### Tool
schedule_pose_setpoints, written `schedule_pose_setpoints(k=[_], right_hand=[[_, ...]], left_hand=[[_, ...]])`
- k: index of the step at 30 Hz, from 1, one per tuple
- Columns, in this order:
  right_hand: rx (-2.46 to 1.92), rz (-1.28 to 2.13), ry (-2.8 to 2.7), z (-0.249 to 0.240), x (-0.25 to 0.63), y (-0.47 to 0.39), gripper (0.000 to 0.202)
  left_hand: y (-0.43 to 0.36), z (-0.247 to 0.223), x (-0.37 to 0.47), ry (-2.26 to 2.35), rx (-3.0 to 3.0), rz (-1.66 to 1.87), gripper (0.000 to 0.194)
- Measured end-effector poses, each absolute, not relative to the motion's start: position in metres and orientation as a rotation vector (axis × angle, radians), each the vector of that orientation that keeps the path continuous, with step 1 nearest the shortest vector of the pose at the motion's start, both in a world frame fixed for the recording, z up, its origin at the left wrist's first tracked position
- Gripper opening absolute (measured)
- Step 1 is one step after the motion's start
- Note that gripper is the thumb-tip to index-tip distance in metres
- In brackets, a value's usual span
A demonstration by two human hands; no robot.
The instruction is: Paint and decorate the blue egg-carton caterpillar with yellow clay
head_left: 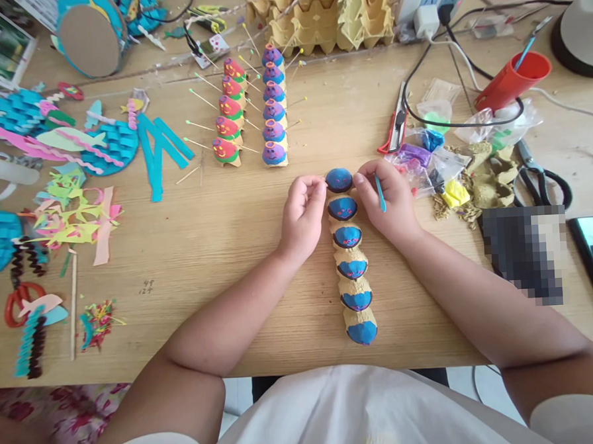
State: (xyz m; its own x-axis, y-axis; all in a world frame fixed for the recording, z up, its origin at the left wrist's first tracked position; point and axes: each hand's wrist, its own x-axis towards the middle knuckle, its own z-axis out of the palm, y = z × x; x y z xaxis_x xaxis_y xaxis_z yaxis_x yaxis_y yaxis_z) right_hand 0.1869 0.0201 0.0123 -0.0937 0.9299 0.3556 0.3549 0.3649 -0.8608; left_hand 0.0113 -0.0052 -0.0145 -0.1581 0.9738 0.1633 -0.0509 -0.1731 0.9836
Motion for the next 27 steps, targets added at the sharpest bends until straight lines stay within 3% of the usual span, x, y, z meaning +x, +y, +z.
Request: schedule_pose_setpoints(k=[6, 12, 27], right_hand=[[-1.091, 0.795, -1.623, 0.016, 0.186, 0.016, 0.044], [-1.024, 0.754, -1.628, 0.008, 0.187, 0.019, 0.048], [-0.971, 0.634, -1.739, 0.009, 0.189, 0.02, 0.025]], left_hand=[[-0.003, -0.007, 0.012, 1.06, 0.937, 1.477, 0.059], [-0.002, 0.0, 0.011, 0.953, 0.713, 1.453, 0.041], [0.003, -0.012, 0.005, 0.866, 0.751, 1.454, 0.038]])
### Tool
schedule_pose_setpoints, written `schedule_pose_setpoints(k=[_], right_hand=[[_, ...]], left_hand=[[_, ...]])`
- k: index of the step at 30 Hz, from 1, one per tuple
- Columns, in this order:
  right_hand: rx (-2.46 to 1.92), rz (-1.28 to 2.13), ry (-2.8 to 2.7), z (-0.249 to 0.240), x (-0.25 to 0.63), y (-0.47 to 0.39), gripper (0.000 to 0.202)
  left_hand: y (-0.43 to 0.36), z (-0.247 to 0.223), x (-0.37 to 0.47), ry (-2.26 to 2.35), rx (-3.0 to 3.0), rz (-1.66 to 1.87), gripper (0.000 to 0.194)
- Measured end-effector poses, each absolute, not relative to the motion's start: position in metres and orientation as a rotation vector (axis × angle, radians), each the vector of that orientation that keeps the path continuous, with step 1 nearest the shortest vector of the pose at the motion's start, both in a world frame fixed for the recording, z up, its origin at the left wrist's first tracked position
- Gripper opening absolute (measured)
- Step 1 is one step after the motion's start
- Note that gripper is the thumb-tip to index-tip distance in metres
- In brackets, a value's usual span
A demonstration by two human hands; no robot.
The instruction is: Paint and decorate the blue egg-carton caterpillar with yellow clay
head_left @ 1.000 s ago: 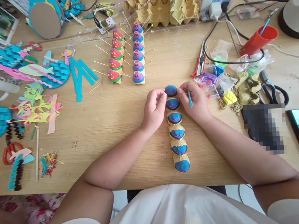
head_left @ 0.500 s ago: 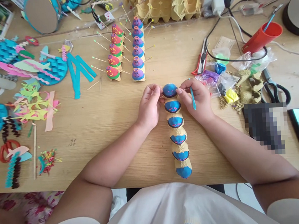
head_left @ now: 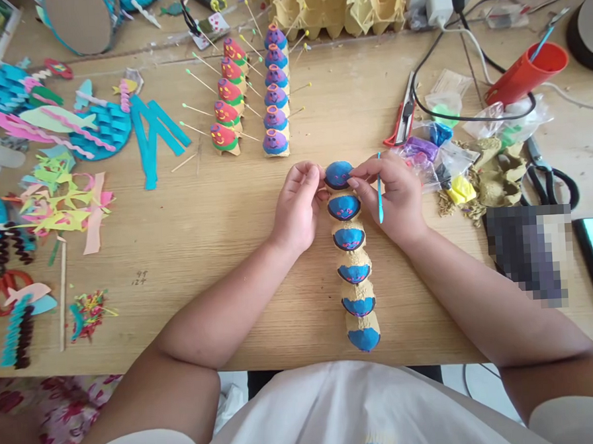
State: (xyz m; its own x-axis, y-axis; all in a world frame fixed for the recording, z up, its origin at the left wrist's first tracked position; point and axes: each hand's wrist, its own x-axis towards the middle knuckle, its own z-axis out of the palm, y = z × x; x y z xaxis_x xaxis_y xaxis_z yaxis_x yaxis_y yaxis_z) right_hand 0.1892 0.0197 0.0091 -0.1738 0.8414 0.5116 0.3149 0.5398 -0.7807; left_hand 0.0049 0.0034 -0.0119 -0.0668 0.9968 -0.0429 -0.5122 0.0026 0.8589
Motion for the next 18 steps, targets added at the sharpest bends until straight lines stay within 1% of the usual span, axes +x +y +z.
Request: schedule_pose_setpoints(k=[6, 12, 18], right_hand=[[-1.013, 0.582, -1.741, 0.008, 0.191, 0.018, 0.025], [-1.052, 0.566, -1.757, 0.006, 0.192, 0.018, 0.024], [-1.087, 0.515, -1.765, 0.004, 0.192, 0.019, 0.026]], left_hand=[[0.004, -0.016, 0.005, 0.864, 0.768, 1.462, 0.043], [0.002, -0.008, 0.009, 0.926, 0.719, 1.466, 0.034], [0.0, 0.001, 0.011, 0.911, 0.633, 1.465, 0.021]])
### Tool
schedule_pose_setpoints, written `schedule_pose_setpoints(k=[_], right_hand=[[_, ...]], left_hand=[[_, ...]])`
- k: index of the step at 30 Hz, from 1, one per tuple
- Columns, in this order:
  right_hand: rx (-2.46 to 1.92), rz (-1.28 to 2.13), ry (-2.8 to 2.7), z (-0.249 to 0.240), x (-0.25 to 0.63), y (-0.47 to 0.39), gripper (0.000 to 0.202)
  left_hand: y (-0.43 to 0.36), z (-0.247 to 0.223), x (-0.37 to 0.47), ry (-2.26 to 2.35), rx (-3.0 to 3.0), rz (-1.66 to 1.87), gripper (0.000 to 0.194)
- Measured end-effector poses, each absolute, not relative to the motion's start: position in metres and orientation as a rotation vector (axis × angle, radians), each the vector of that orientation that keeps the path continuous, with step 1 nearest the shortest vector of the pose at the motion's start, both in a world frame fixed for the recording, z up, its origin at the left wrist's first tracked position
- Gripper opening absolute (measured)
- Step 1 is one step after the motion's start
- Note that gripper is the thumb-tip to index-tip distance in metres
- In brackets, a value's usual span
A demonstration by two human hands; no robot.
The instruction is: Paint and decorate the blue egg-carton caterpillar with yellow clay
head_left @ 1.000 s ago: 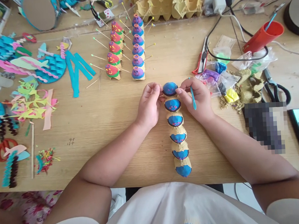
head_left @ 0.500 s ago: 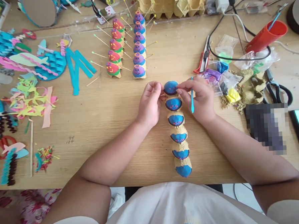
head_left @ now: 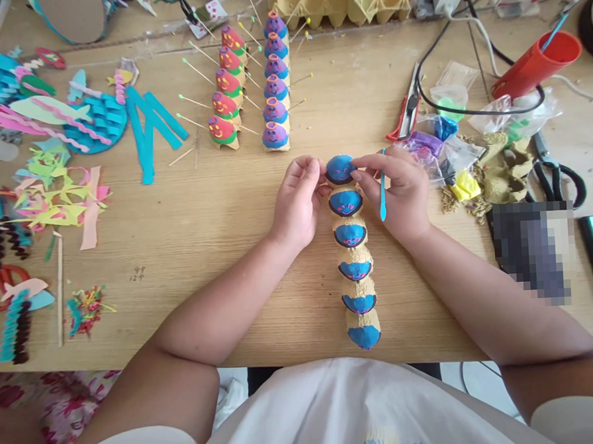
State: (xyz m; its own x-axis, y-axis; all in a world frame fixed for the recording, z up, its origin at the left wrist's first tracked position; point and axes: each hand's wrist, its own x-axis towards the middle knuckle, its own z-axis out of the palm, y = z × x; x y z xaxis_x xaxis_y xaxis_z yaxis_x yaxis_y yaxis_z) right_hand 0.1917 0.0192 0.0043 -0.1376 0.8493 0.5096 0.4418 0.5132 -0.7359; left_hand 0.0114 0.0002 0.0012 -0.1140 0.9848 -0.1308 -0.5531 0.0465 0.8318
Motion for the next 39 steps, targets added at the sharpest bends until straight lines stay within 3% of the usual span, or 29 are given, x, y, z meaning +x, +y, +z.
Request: schedule_pose_setpoints(k=[5, 15, 28, 39], right_hand=[[-1.084, 0.537, -1.671, 0.004, 0.192, 0.02, 0.036], [-1.115, 0.724, -1.368, 0.004, 0.188, 0.023, 0.066], [-1.113, 0.797, -1.573, 0.002, 0.187, 0.023, 0.051], [-0.953, 1.318, -1.257, -0.005, 0.183, 0.026, 0.052]], left_hand=[[0.0, 0.004, 0.011, 0.956, 0.619, 1.443, 0.023], [0.004, -0.018, 0.004, 0.98, 0.835, 1.512, 0.053], [0.002, -0.013, 0.006, 0.956, 0.83, 1.483, 0.046], [-0.003, -0.007, 0.01, 0.975, 0.885, 1.486, 0.04]])
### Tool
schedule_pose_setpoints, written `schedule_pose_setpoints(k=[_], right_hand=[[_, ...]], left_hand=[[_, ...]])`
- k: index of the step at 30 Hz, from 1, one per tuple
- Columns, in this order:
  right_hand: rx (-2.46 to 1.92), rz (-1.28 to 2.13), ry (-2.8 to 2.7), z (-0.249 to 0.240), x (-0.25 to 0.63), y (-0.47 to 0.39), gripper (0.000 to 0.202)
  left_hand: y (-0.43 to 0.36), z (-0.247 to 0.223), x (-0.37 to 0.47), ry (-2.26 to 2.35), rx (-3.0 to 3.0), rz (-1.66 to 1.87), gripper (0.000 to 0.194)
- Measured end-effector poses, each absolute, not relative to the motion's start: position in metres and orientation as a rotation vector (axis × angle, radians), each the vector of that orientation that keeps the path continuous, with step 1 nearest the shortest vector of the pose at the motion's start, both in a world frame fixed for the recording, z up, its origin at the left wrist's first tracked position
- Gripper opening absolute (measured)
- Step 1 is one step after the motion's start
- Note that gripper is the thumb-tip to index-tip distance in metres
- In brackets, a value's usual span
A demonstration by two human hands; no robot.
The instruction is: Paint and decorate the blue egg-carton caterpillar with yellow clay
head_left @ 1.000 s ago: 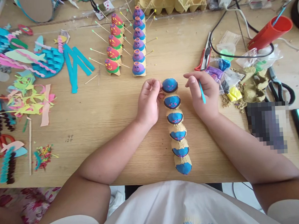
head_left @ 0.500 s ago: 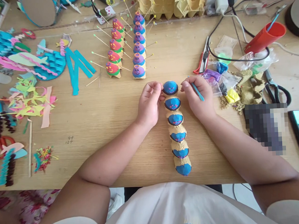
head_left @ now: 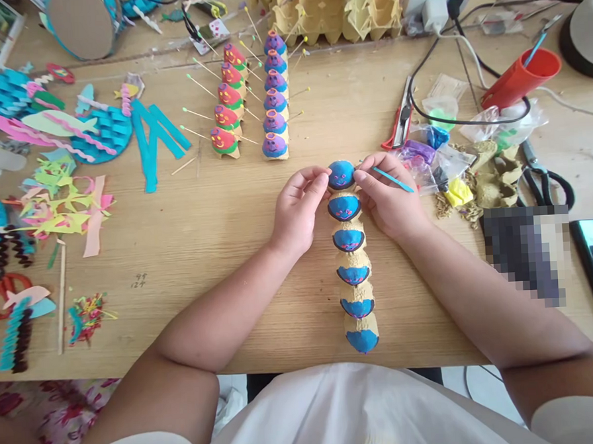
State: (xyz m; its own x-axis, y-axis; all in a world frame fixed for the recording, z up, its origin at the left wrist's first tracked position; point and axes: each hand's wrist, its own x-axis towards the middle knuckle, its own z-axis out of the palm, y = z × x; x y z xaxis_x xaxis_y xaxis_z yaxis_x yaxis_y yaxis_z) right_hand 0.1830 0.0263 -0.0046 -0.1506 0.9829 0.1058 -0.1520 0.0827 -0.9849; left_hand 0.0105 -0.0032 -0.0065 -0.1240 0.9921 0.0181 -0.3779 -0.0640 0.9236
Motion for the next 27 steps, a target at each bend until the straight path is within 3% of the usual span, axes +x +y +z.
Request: schedule_pose_setpoints(k=[6, 14, 27], right_hand=[[-0.932, 1.349, -1.213, -0.0038, 0.1858, 0.0289, 0.053], [-0.885, 1.371, -1.263, -0.0031, 0.1855, 0.0283, 0.05], [-0.864, 1.434, -1.286, -0.003, 0.1864, 0.027, 0.05]], left_hand=[[-0.0052, -0.003, 0.0078, 1.093, 1.165, 1.586, 0.038], [-0.007, -0.0063, 0.0051, 1.084, 1.342, 1.686, 0.02], [-0.0085, -0.0058, 0.005, 1.118, 1.291, 1.634, 0.033]])
